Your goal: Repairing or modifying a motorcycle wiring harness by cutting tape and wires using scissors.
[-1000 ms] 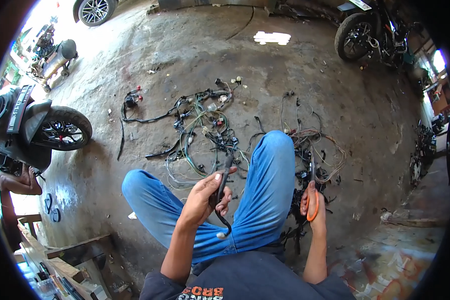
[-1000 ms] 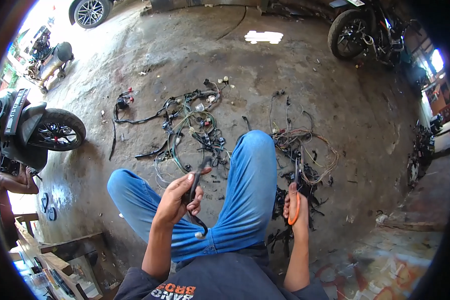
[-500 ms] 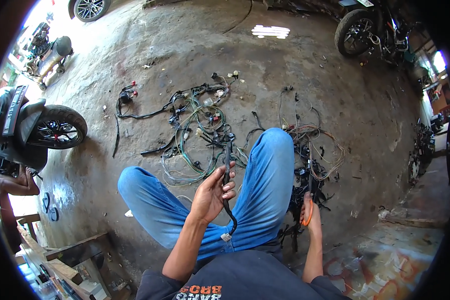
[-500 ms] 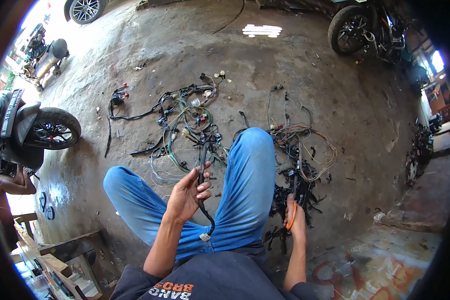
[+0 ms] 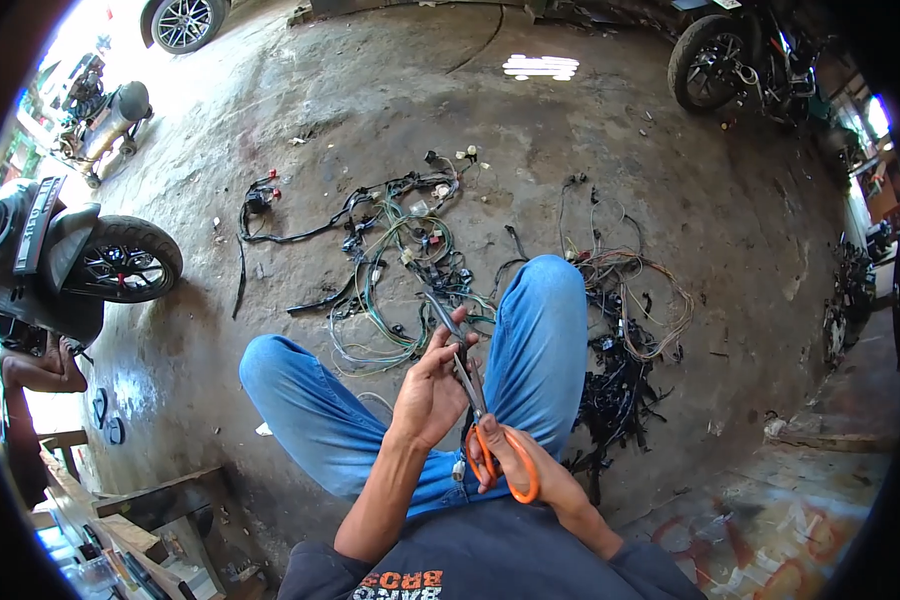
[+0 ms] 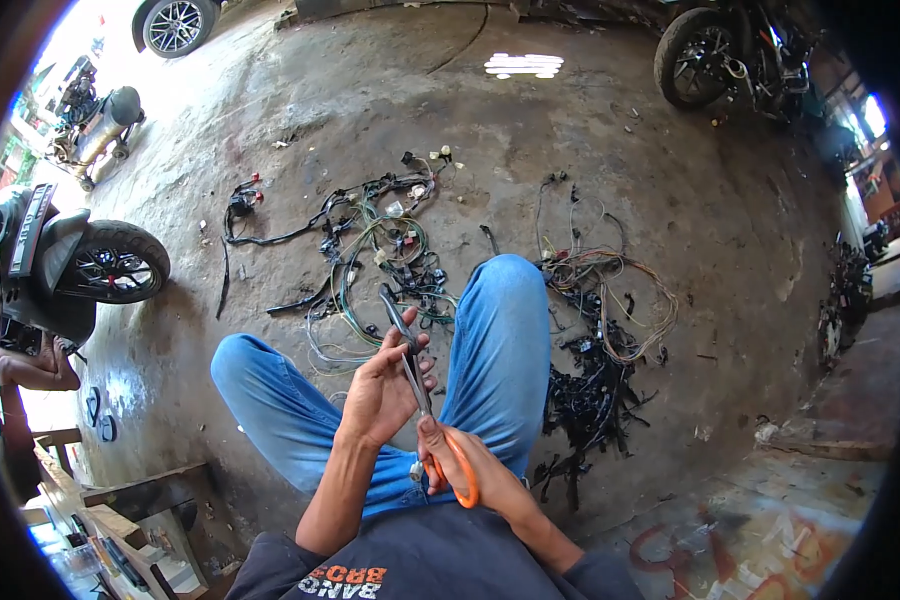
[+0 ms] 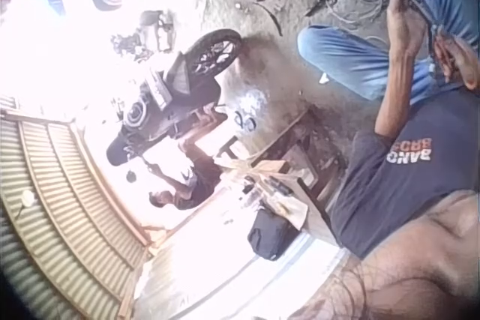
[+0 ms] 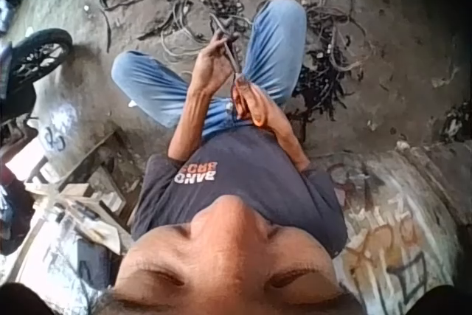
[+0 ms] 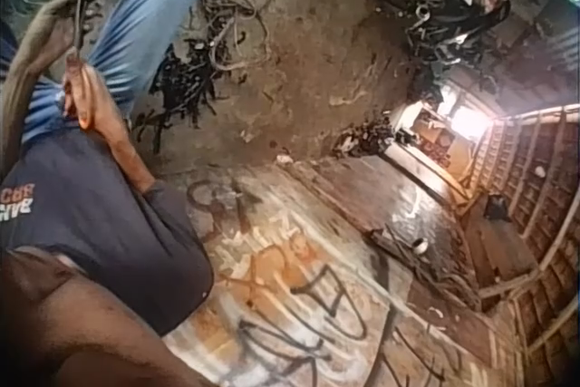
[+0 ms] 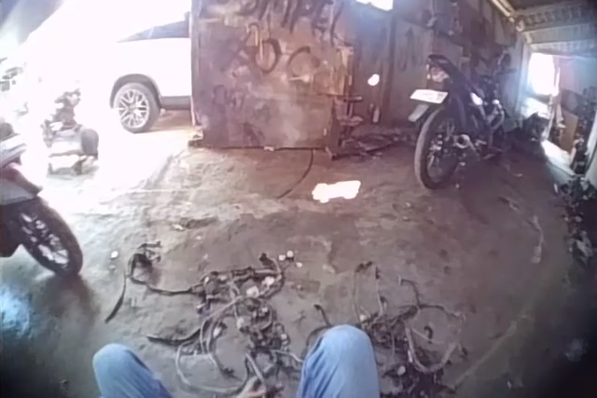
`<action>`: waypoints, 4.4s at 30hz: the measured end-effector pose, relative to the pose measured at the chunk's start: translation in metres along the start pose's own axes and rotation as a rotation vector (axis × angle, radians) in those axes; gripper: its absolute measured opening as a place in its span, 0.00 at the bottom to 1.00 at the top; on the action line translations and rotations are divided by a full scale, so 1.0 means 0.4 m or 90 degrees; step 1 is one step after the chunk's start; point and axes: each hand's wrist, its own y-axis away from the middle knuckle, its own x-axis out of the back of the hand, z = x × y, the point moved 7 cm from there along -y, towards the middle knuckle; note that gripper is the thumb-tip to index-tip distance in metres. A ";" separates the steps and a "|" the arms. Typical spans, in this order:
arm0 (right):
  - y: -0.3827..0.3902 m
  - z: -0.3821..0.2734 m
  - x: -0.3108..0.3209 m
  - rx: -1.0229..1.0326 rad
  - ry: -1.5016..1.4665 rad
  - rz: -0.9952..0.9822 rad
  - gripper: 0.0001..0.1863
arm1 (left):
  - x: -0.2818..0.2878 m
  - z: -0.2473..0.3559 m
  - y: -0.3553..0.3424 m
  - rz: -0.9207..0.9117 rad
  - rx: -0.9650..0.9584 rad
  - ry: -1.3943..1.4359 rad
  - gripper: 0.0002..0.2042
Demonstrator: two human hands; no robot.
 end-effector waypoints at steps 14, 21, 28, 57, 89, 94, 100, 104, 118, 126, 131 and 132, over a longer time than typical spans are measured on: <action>-0.008 -0.030 0.018 0.025 0.060 0.045 0.40 | 0.004 0.016 0.006 -0.037 -0.001 0.094 0.21; -0.002 -0.032 0.017 0.042 0.102 0.044 0.39 | 0.025 0.020 -0.002 -0.046 -0.009 0.071 0.20; -0.016 -0.045 0.034 0.084 0.122 0.077 0.39 | 0.033 -0.001 0.004 -0.011 0.003 0.042 0.19; -0.031 -0.091 0.022 0.127 0.004 0.091 0.36 | -0.032 0.045 0.055 -0.040 -0.275 -0.674 0.14; -0.047 -0.093 0.024 0.089 -0.145 0.132 0.37 | -0.019 0.027 0.102 -0.095 -0.430 -0.916 0.11; -0.050 -0.075 0.022 0.065 -0.146 0.133 0.38 | -0.005 0.023 0.122 -0.098 -0.409 -0.990 0.10; -0.050 -0.061 0.037 0.057 -0.123 0.149 0.37 | 0.000 0.032 0.151 -0.106 -0.414 -1.023 0.11; -0.051 -0.059 0.015 0.061 -0.107 0.152 0.37 | 0.049 0.039 0.145 -0.073 -0.350 -1.039 0.10; -0.037 0.018 -0.025 0.030 -0.068 0.125 0.38 | 0.063 0.001 -0.043 0.007 -0.106 -0.219 0.21; -0.012 0.017 -0.028 0.047 -0.074 0.135 0.38 | 0.036 -0.071 -0.037 0.010 -0.148 -0.124 0.16; -0.012 0.002 -0.023 0.071 -0.086 0.133 0.38 | 0.030 -0.069 -0.043 -0.011 -0.168 -0.161 0.15; -0.010 -0.001 -0.019 0.076 -0.079 0.142 0.39 | 0.025 -0.065 -0.045 -0.037 -0.203 -0.180 0.16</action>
